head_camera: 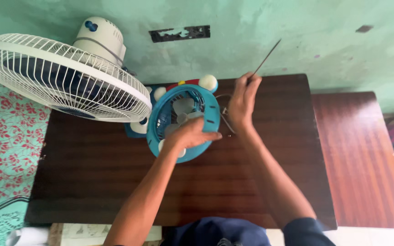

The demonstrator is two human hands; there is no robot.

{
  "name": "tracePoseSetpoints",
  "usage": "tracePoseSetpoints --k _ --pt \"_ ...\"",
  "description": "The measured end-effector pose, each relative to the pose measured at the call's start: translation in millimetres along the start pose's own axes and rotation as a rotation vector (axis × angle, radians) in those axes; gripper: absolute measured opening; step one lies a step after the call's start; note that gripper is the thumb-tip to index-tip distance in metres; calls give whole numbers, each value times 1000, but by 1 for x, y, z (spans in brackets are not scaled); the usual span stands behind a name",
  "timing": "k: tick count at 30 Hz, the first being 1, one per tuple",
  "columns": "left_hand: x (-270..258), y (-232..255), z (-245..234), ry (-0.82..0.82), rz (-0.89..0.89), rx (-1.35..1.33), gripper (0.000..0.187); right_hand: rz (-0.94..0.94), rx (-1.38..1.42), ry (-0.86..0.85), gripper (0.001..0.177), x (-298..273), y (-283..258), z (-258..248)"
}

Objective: The person uses a screwdriver to remove screws from the front grille of a small blue electric fan, then detaches the grille and removes the fan blades. The removed parts are placed on the table next to the fan.

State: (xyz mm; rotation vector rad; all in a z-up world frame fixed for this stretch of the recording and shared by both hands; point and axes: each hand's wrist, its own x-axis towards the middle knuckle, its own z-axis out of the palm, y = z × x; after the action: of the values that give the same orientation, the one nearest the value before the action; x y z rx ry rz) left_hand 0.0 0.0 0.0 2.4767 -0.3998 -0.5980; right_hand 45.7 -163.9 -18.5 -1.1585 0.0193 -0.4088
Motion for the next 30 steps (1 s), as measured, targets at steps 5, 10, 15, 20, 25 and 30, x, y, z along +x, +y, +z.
tracePoseSetpoints --k 5,10,15,20,25,30 --pt "-2 5 1 1 -18 13 80 -271 -469 -35 10 -11 12 -4" --pt "-2 4 -1 -53 -81 32 78 -203 -466 -77 11 -16 21 3" --pt "-2 -1 -1 -90 -49 -77 67 -307 -510 -138 12 -23 30 1" --pt "-26 -17 -15 3 7 -439 70 91 -483 -128 15 -41 34 -34" --pt "-41 -30 -11 112 85 -748 63 282 -391 -73 21 -59 45 -57" --pt "-46 -42 4 269 -3 -966 62 576 -247 -234 20 -68 23 -47"
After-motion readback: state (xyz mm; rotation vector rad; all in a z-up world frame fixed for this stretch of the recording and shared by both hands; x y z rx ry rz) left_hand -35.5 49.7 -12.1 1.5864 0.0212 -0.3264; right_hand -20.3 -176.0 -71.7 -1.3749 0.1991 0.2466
